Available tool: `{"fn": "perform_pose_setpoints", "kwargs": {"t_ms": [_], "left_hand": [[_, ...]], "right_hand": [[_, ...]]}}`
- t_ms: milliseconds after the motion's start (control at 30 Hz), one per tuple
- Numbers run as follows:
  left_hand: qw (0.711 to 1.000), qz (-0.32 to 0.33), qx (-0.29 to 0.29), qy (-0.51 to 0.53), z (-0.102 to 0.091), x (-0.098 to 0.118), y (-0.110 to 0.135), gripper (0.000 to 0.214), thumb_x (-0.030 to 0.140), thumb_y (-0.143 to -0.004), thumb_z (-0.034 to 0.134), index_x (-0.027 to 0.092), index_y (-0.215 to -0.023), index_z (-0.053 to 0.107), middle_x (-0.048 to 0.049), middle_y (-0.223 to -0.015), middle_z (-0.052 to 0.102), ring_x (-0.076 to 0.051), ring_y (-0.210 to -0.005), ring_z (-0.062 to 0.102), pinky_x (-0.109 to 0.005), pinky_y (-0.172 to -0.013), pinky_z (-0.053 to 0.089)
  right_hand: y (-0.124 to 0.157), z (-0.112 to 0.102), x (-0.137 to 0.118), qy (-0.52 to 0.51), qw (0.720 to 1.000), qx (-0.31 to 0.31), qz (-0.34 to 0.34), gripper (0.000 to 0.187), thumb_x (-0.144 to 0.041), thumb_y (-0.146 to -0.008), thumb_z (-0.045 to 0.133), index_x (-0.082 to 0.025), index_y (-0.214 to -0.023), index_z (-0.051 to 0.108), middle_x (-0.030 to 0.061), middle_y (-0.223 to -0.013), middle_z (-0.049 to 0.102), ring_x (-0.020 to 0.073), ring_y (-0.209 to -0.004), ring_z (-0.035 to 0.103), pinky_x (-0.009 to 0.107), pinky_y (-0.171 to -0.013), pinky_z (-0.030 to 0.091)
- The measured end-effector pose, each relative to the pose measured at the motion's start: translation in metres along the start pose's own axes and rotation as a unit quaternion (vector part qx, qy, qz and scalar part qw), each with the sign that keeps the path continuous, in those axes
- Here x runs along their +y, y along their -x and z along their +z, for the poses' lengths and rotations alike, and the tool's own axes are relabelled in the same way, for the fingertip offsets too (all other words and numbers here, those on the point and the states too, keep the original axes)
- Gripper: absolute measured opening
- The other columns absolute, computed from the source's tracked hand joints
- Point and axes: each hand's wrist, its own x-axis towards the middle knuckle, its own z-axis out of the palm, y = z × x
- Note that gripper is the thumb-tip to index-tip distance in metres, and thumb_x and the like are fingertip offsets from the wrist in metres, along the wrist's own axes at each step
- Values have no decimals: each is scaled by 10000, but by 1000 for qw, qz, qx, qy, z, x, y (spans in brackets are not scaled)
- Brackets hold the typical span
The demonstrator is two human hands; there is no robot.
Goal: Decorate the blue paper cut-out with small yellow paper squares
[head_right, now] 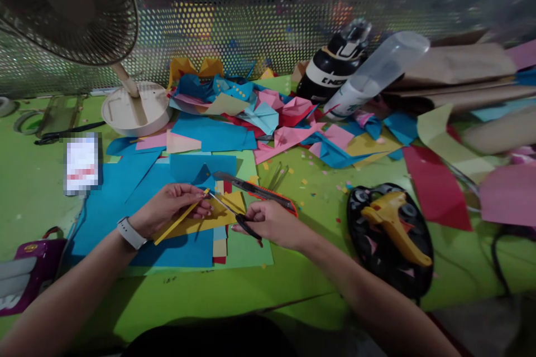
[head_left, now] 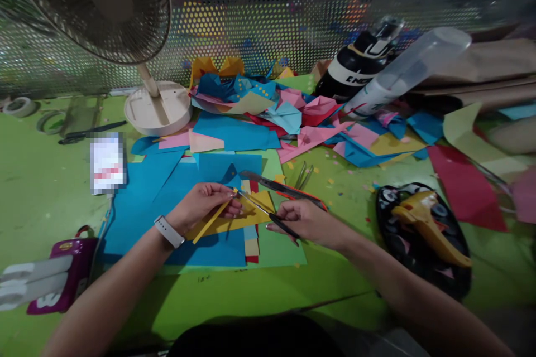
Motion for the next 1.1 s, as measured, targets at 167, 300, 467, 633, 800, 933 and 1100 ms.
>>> {"fn": "perform_pose_setpoints", "kwargs": {"t_ms": [167,300,467,633,800,933,1100], "left_hand": [[1000,3,5,-2,0,-1,0,112,202,-829,725,95,-832,691,-125,-827,756,-147,-708,713,-256,-700,560],[1000,20,9,12,0,-4,0,132,218,-803,752,109,-811,677,-113,-821,748,-148,-719,700,-264,-699,548],[998,46,-9,40,3,-4,1,170,238,-786,770,101,-803,671,-103,-814,735,-148,-722,684,-277,-712,536],[998,52,-5,38,4,-4,1,202,261,-783,778,96,-816,668,-102,-820,729,-156,-751,683,-299,-749,533],[998,52,-10,32,3,-5,0,225,282,-765,793,100,-818,673,-96,-815,734,-153,-734,684,-288,-729,528],[998,53,-10,20,2,-6,-1,218,283,-774,783,99,-826,678,-93,-819,739,-144,-729,684,-283,-738,531],[998,55,-14,19,1,-7,0,199,268,-793,764,92,-835,680,-106,-843,742,-135,-726,678,-284,-742,527]], "right_hand": [[-1,0,2,-9,1000,2,-8,556,-656,-538,806,-190,-655,526,-59,-535,524,83,-470,487,233,-449,379],[1,0,-1,-20,1000,2,-9,539,-637,-548,812,-185,-669,545,-54,-541,528,86,-479,493,236,-454,394],[4,0,-8,-35,999,-4,-1,541,-586,-500,857,-183,-660,533,-46,-565,550,79,-480,489,234,-464,396],[5,2,-9,-28,1000,8,8,565,-617,-489,845,-193,-653,510,-61,-544,535,75,-484,486,222,-469,385],[6,4,-9,-31,1000,0,3,587,-650,-485,827,-193,-655,501,-66,-544,527,73,-486,487,219,-465,380],[6,5,-9,-34,999,0,-3,579,-628,-490,838,-193,-652,492,-68,-550,523,69,-489,481,219,-469,367],[5,5,-6,-32,999,-1,-3,556,-587,-509,855,-194,-657,490,-70,-549,521,71,-495,481,219,-475,357]]}}
